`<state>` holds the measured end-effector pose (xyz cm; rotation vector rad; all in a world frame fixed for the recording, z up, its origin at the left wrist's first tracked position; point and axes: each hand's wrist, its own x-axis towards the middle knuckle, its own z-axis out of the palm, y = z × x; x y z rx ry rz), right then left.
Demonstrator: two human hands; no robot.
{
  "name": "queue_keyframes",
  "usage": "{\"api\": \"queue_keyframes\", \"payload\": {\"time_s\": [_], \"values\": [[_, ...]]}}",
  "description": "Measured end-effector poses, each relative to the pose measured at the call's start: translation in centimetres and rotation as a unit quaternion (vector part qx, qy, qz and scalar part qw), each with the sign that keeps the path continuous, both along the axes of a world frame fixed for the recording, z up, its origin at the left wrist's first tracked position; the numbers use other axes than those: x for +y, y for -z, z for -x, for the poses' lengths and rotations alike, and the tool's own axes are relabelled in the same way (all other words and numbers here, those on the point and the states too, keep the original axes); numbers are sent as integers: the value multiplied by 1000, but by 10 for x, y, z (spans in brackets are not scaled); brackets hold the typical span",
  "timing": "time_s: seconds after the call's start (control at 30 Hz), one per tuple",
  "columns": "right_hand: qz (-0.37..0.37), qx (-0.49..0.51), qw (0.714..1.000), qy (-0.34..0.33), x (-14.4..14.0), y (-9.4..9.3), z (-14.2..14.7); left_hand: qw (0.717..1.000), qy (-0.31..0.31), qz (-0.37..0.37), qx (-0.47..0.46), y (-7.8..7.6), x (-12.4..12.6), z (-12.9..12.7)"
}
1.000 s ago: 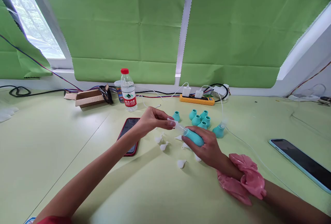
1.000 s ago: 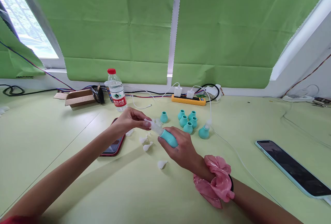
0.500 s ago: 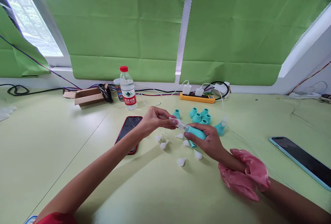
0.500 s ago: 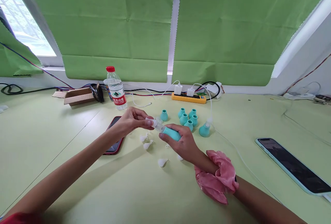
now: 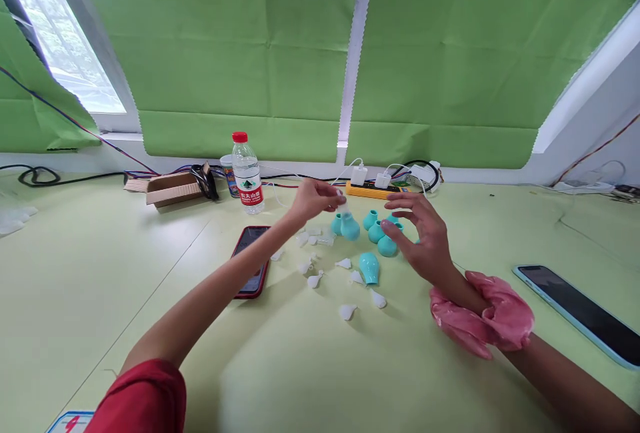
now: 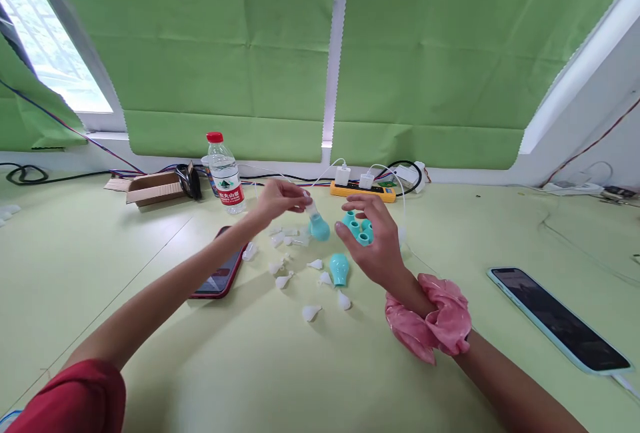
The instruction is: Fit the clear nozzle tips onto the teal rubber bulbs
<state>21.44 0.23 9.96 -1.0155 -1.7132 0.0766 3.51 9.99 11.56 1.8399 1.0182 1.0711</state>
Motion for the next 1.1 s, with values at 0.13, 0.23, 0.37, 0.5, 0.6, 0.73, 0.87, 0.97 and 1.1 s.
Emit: {"api": "queue_keyframes", "payload": {"time_s": [0.13,0.23,0.37,0.5,0.6,0.73,0.87,0.97,1.1], "values": [[50,-68,996,-29,1,0,2,997,-2,-48,63,37,2,-24],[95,-200,973,-66,2,9,5,990,10,-89,109,46,-2,-33],[135,-375,913,-85,7,32,10,977,8,-123,176,41,-4,-32],[130,-484,864,-54,12,51,13,956,-9,-144,255,38,-11,-11],[107,-514,850,-32,12,54,16,928,19,-147,342,43,-22,10],[67,-511,855,-59,10,54,24,885,56,-144,439,58,-30,30],[72,-491,865,-70,15,58,38,866,53,-136,477,70,-26,36],[110,-475,872,-49,27,60,47,867,49,-129,479,74,-22,37],[146,-462,874,-26,47,62,59,884,41,-124,448,74,-21,38]]}}
